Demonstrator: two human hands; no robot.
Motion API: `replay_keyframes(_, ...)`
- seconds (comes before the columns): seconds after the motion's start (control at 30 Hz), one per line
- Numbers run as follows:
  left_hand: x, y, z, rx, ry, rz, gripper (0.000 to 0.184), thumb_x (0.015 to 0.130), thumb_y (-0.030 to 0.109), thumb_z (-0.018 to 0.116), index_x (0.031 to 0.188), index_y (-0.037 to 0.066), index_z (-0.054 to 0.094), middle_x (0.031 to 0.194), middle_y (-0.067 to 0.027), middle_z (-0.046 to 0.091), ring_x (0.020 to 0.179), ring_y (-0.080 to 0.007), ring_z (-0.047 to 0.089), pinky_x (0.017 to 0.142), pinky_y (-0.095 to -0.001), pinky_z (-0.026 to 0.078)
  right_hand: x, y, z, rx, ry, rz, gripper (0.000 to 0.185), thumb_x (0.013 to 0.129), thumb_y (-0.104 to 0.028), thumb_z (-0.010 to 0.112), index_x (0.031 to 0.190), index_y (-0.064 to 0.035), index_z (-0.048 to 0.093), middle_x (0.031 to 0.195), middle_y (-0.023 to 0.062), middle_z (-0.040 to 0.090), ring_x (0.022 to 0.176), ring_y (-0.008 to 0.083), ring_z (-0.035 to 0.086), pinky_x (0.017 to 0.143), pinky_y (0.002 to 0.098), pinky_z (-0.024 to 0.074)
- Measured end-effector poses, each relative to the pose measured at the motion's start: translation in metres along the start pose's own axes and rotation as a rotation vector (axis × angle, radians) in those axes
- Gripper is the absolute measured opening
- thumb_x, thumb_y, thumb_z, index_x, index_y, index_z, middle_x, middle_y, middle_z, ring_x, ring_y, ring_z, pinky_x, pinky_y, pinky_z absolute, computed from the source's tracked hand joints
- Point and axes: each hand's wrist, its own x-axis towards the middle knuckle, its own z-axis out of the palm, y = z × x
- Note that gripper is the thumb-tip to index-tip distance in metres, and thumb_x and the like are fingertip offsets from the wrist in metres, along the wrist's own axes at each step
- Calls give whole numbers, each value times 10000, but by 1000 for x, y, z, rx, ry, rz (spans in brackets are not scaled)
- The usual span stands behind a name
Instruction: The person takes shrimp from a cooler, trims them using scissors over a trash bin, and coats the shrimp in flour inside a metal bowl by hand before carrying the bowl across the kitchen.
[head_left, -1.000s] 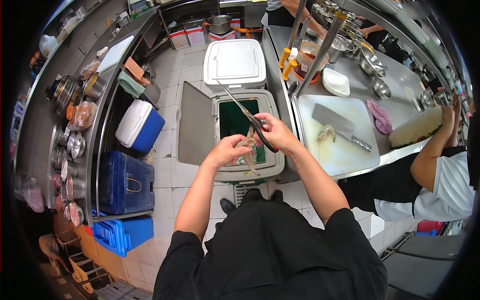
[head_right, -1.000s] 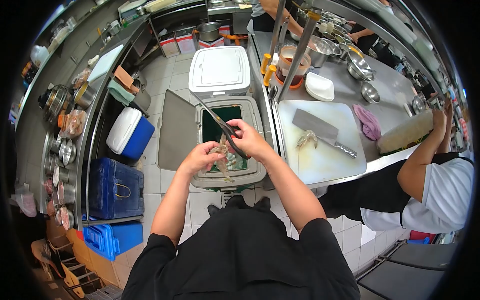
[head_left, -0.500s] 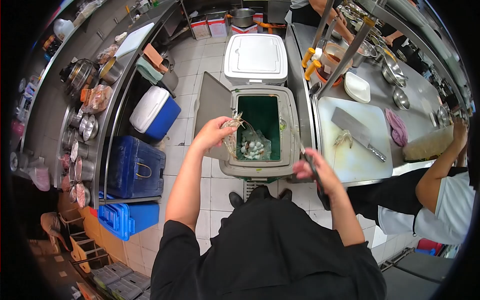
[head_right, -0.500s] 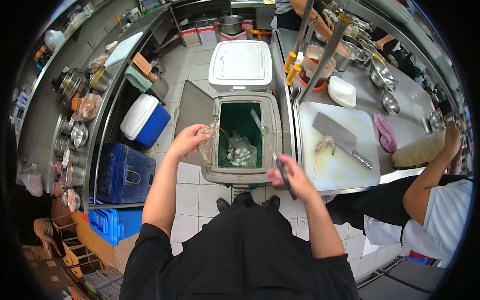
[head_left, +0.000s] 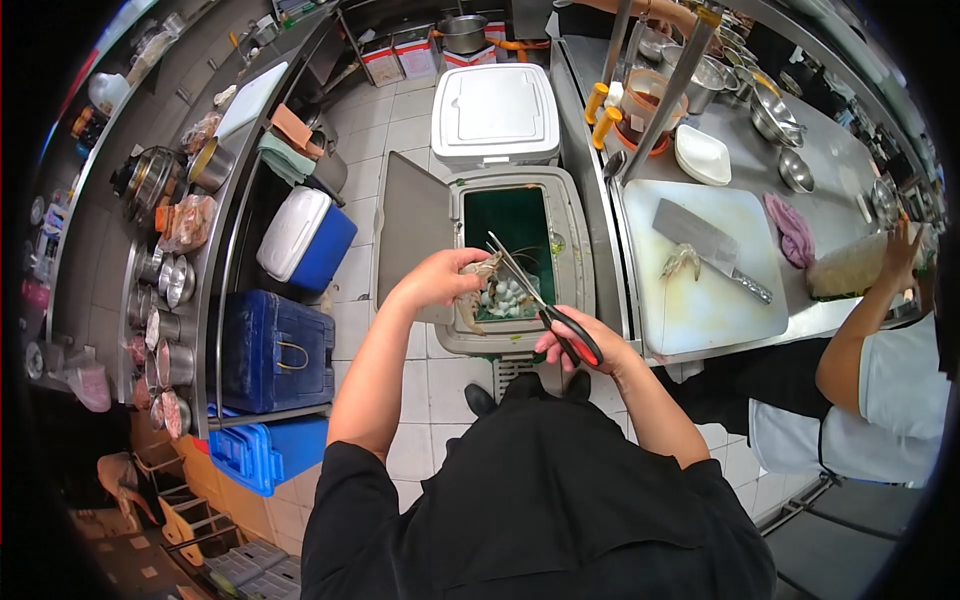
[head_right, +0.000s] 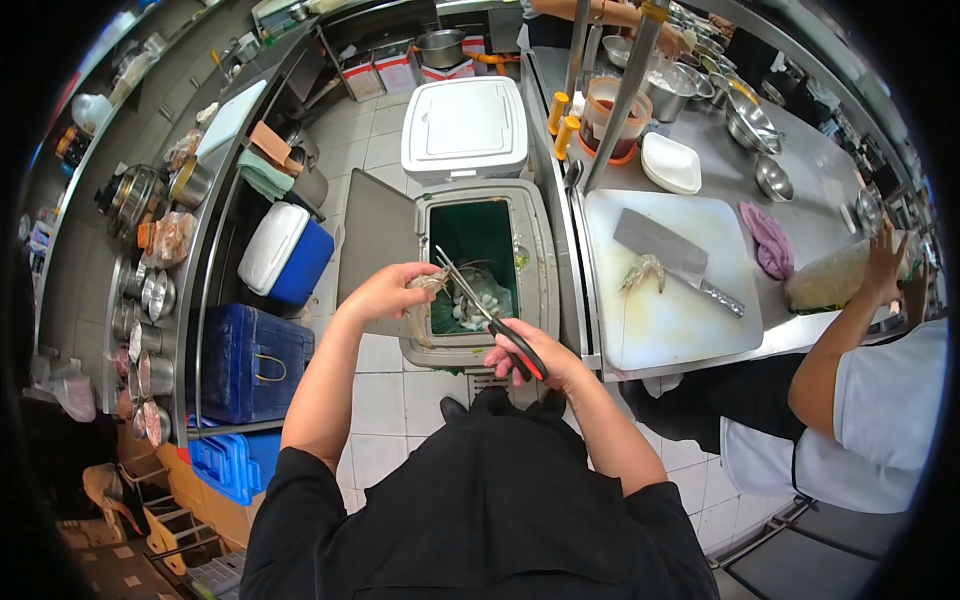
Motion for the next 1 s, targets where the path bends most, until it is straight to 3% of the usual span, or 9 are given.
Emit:
replay_keyframes(0.1, 1, -2, 3, 30, -19, 7, 511, 817, 216, 636, 1309, 98, 563, 829, 13, 612, 618, -68, 498, 496, -232, 413, -8, -7, 2, -43, 34, 3, 467, 950, -347, 603, 1287, -59, 456, 870, 102, 652, 615, 107, 611, 436, 217, 458)
replay_keyframes(0.3, 3, -1, 9, 139, -16, 16, 523, 820, 208, 626, 1325, 96, 558, 839, -14, 630, 616, -87, 507, 505, -260, 434, -15, -12, 3, -109, 122, 48, 433, 922, -325, 648, 1245, -80, 496, 765, 47, 626, 531, 64, 546, 393, 196, 411)
replay_keyframes(0.57, 14, -11, 10, 96, -14, 1, 537, 857, 208, 639, 1370, 114, 507, 888, -42, 641, 568, -96, 514, 490, -260, 451, -21, -4, -2, -236, 227, 27, 459, 906, -303, 671, 1263, -77, 492, 735, 16, 596, 525, 57, 507, 408, 200, 386)
replay_keyframes(0.73, 32, -45, 9, -776, 278, 8, 549, 897, 188, 659, 1380, 63, 432, 873, -60, 643, 537, -110, 572, 421, -247, 414, -31, 39, -20, -304, 351, -196, 511, 872, -259, 699, 1291, -62, 484, 774, 15, 573, 605, 88, 517, 535, 242, 437)
replay_keyframes(0.77, 34, -49, 11, -866, 297, -15, 451, 899, 183, 663, 1286, 45, 477, 861, -56, 640, 543, -115, 578, 403, -248, 399, -34, 45, -15, -542, 426, -328, 545, 848, -245, 712, 1303, -60, 477, 795, 23, 572, 639, 98, 527, 580, 256, 452)
replay_keyframes(0.8, 36, -52, 12, -868, 298, -12, 451, 899, 183, 663, 1286, 45, 477, 861, -56, 640, 543, -115, 578, 403, -248, 399, -36, 48, -14, -780, 499, -461, 581, 824, -232, 726, 1316, -59, 471, 815, 32, 571, 672, 108, 537, 626, 269, 466)
replay_keyframes(0.83, 39, -56, 13, -895, 278, -20, 387, 902, 174, 657, 1230, 54, 491, 856, -56, 639, 540, -114, 575, 399, -243, 397, -39, 50, -14, -849, 534, -418, 630, 775, -227, 749, 1319, -63, 477, 838, 60, 589, 698, 136, 564, 662, 288, 491)
replay_keyframes(0.93, 40, -54, 18, -935, 224, -36, 284, 907, 163, 649, 1135, 67, 509, 844, -58, 634, 534, -114, 570, 394, -234, 398, -37, 37, -2, -976, 585, -442, 623, 755, -212, 735, 1308, -61, 489, 897, 97, 610, 710, 174, 587, 684, 304, 505)
replay_keyframes(1.0, 38, -50, 19, -943, 194, -42, 246, 909, 161, 647, 1096, 71, 514, 838, -60, 632, 532, -115, 567, 394, -231, 401, -31, 35, -3, -980, 572, -444, 615, 748, -129, 665, 1328, -63, 471, 950, 91, 590, 737, 171, 564, 701, 289, 495)
